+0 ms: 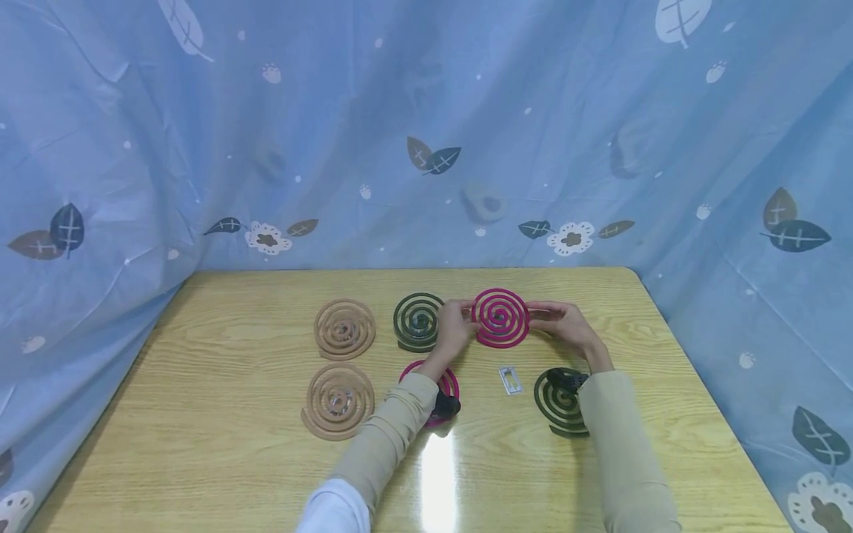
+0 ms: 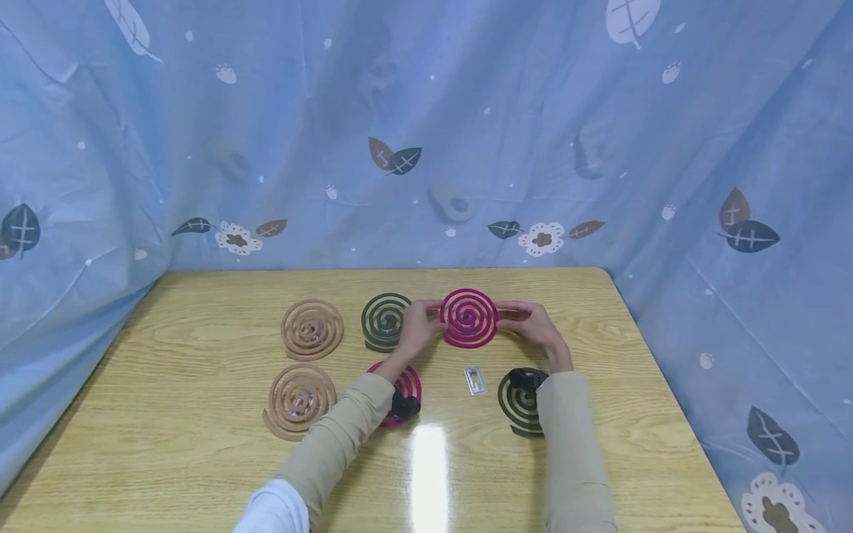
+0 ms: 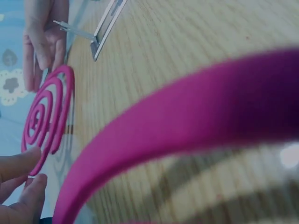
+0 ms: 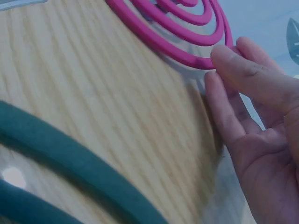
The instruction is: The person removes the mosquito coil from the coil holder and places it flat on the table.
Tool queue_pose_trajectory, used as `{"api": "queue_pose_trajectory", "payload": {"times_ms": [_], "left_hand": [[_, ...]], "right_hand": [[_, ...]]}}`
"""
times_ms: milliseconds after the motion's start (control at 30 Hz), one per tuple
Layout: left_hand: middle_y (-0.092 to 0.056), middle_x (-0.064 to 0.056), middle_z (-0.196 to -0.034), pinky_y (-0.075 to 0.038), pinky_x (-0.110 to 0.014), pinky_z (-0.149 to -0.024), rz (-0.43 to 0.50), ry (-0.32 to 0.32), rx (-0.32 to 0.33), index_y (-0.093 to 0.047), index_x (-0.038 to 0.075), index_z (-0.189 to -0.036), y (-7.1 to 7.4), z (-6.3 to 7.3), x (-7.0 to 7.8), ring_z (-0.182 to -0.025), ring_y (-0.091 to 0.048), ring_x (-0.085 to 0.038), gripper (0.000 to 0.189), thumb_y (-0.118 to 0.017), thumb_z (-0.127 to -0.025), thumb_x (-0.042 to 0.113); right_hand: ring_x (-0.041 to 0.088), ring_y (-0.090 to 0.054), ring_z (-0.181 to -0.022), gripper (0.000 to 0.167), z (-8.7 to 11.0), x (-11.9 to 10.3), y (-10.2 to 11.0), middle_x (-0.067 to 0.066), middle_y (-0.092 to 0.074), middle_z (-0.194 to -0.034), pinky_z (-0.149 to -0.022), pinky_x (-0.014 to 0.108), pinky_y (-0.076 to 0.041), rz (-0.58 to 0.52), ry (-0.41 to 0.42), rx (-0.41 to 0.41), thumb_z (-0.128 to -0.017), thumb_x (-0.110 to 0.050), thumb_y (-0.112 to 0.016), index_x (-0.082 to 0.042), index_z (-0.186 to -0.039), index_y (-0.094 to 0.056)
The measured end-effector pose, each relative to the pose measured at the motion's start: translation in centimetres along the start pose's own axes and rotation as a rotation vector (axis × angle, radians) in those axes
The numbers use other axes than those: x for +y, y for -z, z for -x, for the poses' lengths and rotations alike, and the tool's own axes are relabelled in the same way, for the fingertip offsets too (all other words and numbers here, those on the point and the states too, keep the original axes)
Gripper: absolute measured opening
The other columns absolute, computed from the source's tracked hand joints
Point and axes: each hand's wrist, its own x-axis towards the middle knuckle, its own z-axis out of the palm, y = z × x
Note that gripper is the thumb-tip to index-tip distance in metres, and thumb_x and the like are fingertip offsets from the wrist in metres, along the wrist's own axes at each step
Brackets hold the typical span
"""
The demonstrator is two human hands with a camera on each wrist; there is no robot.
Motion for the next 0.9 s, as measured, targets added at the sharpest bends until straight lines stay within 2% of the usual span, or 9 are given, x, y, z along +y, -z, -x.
{"api": "queue_pose_trajectory", "payload": {"times_ms": [200, 367, 700, 900], "left_hand": [[-0.069, -0.024, -0.099, -0.06, -0.024, -0.069, 0.105, 0.013, 0.003, -0.064, -0.013, -0.111, -0.26, 0.11, 0.12, -0.087, -0.07, -0.03, 0.041, -0.066, -0.072, -0.022], [-0.069, -0.023, -0.098, -0.059, -0.022, -0.069, 0.095, 0.006, 0.018, -0.065, -0.012, -0.11, -0.19, 0.13, 0.27, -0.085, -0.07, -0.029, 0.04, -0.066, -0.072, -0.022], [-0.068, -0.021, -0.107, -0.058, -0.022, -0.076, 0.047, 0.031, 0.002, -0.066, -0.009, -0.113, -0.12, 0.29, 0.39, -0.092, -0.068, -0.027, 0.039, -0.07, -0.075, -0.017], [-0.068, -0.02, -0.106, -0.058, -0.019, -0.074, 0.074, 0.039, 0.0, -0.067, -0.007, -0.111, -0.1, 0.15, 0.56, -0.091, -0.068, -0.025, 0.038, -0.074, -0.075, -0.013]], "right_hand": [[0.003, -0.064, -0.097, 0.042, 0.18, -0.18, -0.23, 0.023, -0.062, -0.12, -0.088, 0.013, -0.05, 0.02, 0.009, 0.046, -0.087, 0.004, -0.066, 0.011, -0.126, -0.054], [0.005, -0.065, -0.096, 0.041, 0.18, -0.38, -0.35, 0.021, -0.064, -0.118, -0.086, 0.014, -0.052, 0.036, 0.01, 0.069, -0.085, 0.004, -0.068, 0.01, -0.124, -0.056], [0.007, -0.066, -0.094, 0.041, 0.42, -0.16, -0.19, 0.021, -0.065, -0.116, -0.085, 0.016, -0.053, 0.013, 0.024, 0.075, -0.084, 0.004, -0.069, 0.013, -0.121, -0.056], [0.005, -0.066, -0.094, 0.041, 0.68, -0.4, -0.05, 0.02, -0.066, -0.116, -0.086, 0.014, -0.052, 0.019, 0.04, 0.095, -0.083, 0.003, -0.07, 0.014, -0.12, -0.056]]}}
